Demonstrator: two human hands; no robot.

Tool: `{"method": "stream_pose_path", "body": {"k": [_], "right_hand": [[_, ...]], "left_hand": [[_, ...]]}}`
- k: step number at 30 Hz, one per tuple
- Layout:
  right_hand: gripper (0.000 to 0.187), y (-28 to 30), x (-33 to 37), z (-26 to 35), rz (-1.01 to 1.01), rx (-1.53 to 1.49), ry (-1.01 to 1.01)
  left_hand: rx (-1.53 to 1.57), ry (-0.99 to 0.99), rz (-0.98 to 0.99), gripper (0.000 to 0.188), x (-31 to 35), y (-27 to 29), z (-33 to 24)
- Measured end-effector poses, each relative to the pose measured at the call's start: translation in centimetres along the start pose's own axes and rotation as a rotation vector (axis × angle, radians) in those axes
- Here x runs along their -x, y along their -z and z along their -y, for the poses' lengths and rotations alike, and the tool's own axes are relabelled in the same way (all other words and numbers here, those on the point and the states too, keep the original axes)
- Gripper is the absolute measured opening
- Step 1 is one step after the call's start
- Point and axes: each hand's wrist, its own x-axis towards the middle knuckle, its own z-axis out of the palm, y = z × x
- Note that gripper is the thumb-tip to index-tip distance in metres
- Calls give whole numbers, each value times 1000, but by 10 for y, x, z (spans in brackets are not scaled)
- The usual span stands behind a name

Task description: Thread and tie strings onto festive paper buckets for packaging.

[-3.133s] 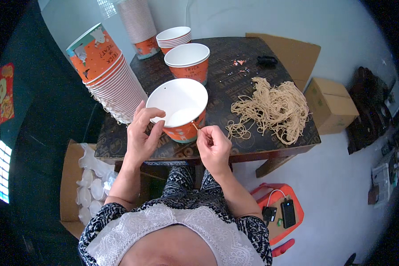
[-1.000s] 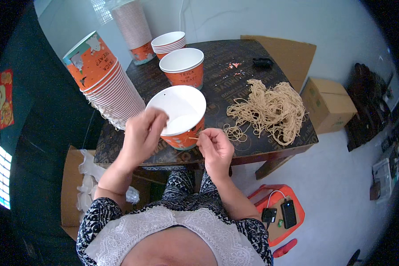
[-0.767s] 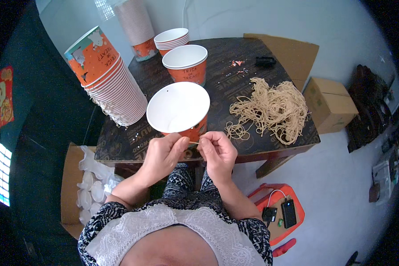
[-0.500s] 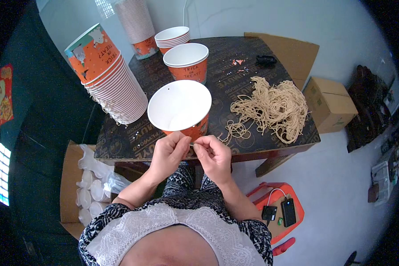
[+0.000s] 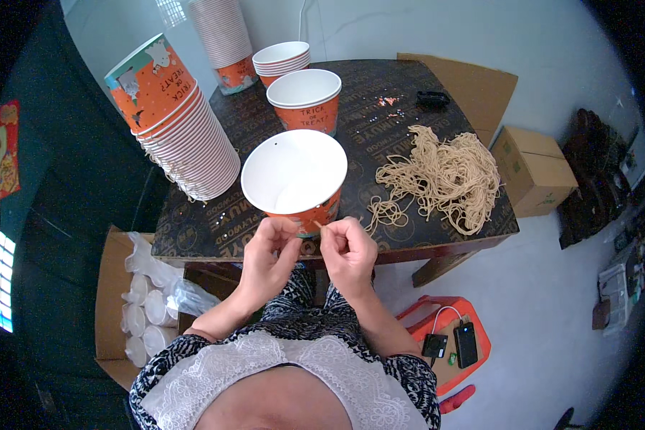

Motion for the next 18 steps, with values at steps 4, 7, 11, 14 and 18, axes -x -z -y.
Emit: {"method": "stream_pose_path", "body": {"k": [4, 7, 11, 14, 18], "right_hand": [[17, -6, -7, -1, -119, 124, 125], [19, -10, -10, -3, -128, 170, 164], [19, -12, -11, -9, -127, 219, 171], [20, -12, -12, -10, -130, 236, 170], [20, -14, -14, -9, -119, 242, 149]], "left_hand": [[62, -23, -32, 15, 3, 5, -3], [73, 9, -6, 14, 6, 10, -2], [83, 24, -3, 13, 5, 12, 0], [73, 20, -2, 12, 5, 14, 1], [87, -65, -27, 11, -3, 22, -5]]}}
